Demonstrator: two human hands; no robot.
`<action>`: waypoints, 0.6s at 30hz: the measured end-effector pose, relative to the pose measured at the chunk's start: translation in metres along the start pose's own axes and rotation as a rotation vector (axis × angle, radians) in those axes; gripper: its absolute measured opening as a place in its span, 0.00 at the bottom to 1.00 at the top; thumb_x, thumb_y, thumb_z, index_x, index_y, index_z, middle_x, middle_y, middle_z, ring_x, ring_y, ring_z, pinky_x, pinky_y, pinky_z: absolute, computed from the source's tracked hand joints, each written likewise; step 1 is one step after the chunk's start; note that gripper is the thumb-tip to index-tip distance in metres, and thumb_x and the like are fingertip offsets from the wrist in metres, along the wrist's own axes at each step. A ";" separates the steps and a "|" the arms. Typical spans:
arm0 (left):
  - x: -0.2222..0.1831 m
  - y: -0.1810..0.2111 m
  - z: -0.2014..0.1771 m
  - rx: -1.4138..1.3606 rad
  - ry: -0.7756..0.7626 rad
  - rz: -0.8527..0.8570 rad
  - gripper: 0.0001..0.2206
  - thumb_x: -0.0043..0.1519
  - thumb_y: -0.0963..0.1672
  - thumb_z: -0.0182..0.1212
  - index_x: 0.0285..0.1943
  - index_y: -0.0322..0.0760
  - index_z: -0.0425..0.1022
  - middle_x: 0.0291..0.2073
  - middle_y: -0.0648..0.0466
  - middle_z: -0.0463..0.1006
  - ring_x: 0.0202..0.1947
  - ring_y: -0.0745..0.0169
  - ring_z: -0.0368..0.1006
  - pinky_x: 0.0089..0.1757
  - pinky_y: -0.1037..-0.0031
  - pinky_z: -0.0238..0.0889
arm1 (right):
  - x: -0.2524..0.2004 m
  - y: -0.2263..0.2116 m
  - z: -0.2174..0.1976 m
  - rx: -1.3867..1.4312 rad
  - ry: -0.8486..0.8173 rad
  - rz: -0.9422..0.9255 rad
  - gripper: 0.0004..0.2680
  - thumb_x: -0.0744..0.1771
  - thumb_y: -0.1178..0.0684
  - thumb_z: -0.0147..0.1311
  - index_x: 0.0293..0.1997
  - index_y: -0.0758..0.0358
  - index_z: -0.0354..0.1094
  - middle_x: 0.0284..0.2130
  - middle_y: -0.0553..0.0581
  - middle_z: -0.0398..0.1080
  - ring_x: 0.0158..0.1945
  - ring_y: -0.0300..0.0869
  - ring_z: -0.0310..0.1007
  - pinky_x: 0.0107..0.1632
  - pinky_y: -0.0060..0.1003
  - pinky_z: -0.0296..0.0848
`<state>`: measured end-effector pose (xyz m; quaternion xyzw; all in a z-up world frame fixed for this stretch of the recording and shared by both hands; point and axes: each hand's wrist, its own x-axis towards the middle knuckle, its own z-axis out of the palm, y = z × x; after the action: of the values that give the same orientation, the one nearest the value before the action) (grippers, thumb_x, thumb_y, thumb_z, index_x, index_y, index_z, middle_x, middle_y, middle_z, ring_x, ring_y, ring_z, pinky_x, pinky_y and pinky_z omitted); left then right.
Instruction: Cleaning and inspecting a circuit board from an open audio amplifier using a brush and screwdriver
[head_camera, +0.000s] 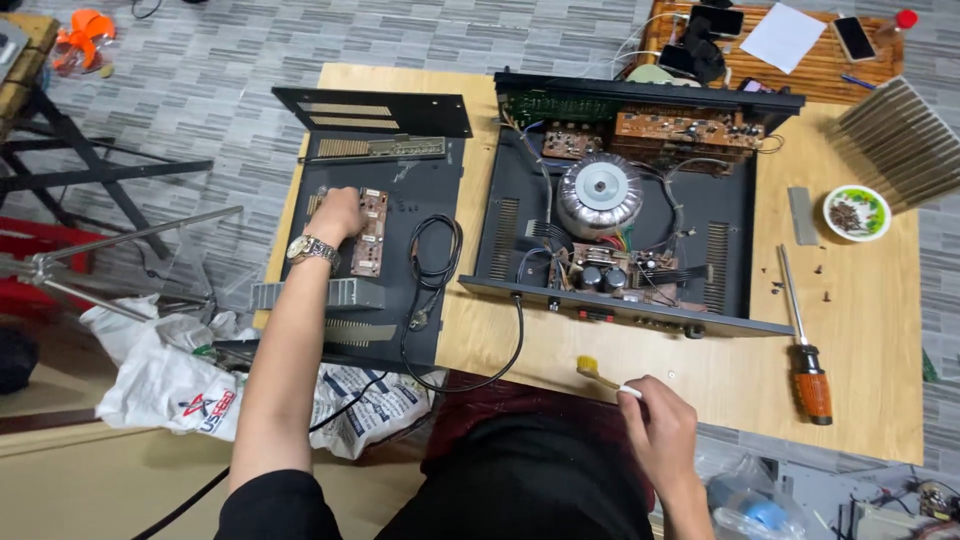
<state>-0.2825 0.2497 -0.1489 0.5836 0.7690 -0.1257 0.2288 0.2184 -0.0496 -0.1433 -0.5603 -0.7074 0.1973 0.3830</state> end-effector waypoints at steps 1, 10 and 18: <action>0.006 -0.004 0.004 -0.001 0.002 -0.013 0.10 0.65 0.39 0.52 0.48 0.19 0.73 0.57 0.27 0.71 0.46 0.24 0.76 0.44 0.48 0.71 | -0.002 0.001 -0.001 0.009 -0.007 -0.006 0.09 0.71 0.52 0.47 0.33 0.61 0.67 0.26 0.52 0.70 0.28 0.42 0.67 0.35 0.36 0.64; 0.000 -0.034 -0.044 -0.291 0.603 0.356 0.11 0.60 0.45 0.62 0.33 0.38 0.62 0.24 0.49 0.67 0.27 0.47 0.61 0.33 0.52 0.53 | -0.011 0.012 0.002 -0.063 -0.017 0.022 0.07 0.71 0.56 0.48 0.35 0.61 0.69 0.27 0.52 0.70 0.30 0.44 0.68 0.39 0.38 0.63; -0.083 0.060 -0.109 -1.102 0.455 0.562 0.12 0.65 0.45 0.57 0.53 0.43 0.60 0.37 0.54 0.82 0.35 0.68 0.78 0.32 0.76 0.74 | -0.024 0.033 0.017 -0.106 0.001 0.102 0.07 0.72 0.52 0.48 0.39 0.61 0.69 0.26 0.53 0.69 0.27 0.44 0.64 0.37 0.39 0.61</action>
<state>-0.2297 0.2473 -0.0084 0.5714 0.5682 0.4776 0.3500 0.2285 -0.0601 -0.1850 -0.6152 -0.6872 0.1785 0.3427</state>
